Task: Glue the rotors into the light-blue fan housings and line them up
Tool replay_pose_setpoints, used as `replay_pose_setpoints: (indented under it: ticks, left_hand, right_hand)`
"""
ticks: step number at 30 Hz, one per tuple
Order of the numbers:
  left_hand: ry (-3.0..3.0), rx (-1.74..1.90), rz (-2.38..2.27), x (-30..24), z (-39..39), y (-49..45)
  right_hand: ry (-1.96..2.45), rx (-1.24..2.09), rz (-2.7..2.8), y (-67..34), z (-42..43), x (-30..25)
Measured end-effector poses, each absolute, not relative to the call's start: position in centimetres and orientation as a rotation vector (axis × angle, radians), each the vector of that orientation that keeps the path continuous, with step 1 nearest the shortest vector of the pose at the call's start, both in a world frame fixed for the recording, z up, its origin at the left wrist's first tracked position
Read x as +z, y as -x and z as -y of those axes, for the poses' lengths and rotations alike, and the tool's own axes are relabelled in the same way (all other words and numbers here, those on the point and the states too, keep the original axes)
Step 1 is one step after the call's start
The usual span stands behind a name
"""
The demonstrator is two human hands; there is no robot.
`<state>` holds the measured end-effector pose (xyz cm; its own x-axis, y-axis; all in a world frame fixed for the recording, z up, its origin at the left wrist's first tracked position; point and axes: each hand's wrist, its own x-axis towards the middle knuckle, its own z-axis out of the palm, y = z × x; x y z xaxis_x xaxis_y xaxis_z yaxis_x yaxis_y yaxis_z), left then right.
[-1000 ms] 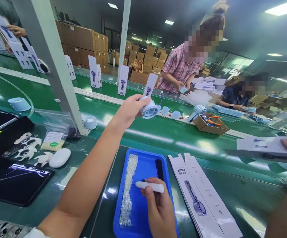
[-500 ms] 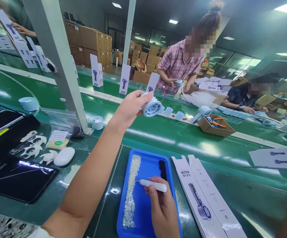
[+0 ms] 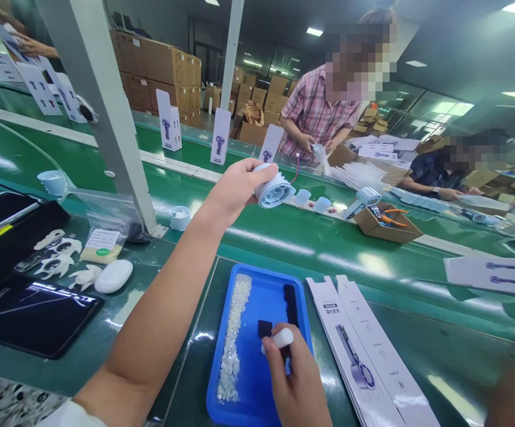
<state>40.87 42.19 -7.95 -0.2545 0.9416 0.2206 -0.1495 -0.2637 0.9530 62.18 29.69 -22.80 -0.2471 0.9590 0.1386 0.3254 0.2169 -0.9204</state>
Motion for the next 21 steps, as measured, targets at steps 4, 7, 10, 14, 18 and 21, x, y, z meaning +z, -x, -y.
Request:
replay_pose_setpoints:
  ticks: [4, 7, 10, 14, 18, 21]
  left_hand:
    - [-1.107, 1.655, -1.119, -7.8, -42.2, -41.0]
    - [-1.103, 1.669, -1.147, -7.7, -42.3, -41.1]
    - [-1.078, 1.670, -1.191, -7.6, -42.4, -41.3]
    - [-1.096, 1.660, -1.183, -7.7, -42.4, -41.6]
    - [-1.118, 1.653, -1.168, -7.9, -42.6, -41.6]
    - [-1.123, 1.648, -1.183, -8.0, -42.7, -41.6]
  right_hand:
    - [1.374, 0.827, 1.517, -64.4, -29.8, -23.1]
    - [1.427, 0.786, 1.410, -65.8, -29.9, -23.9]
    - [1.395, 0.865, 1.437, -66.4, -30.2, -24.7]
    - [1.348, 0.871, 1.515, -66.7, -30.7, -25.4]
    - [1.348, 0.887, 1.513, -67.1, -31.0, -25.7]
    - [1.353, 0.889, 1.444, -67.1, -30.9, -25.7]
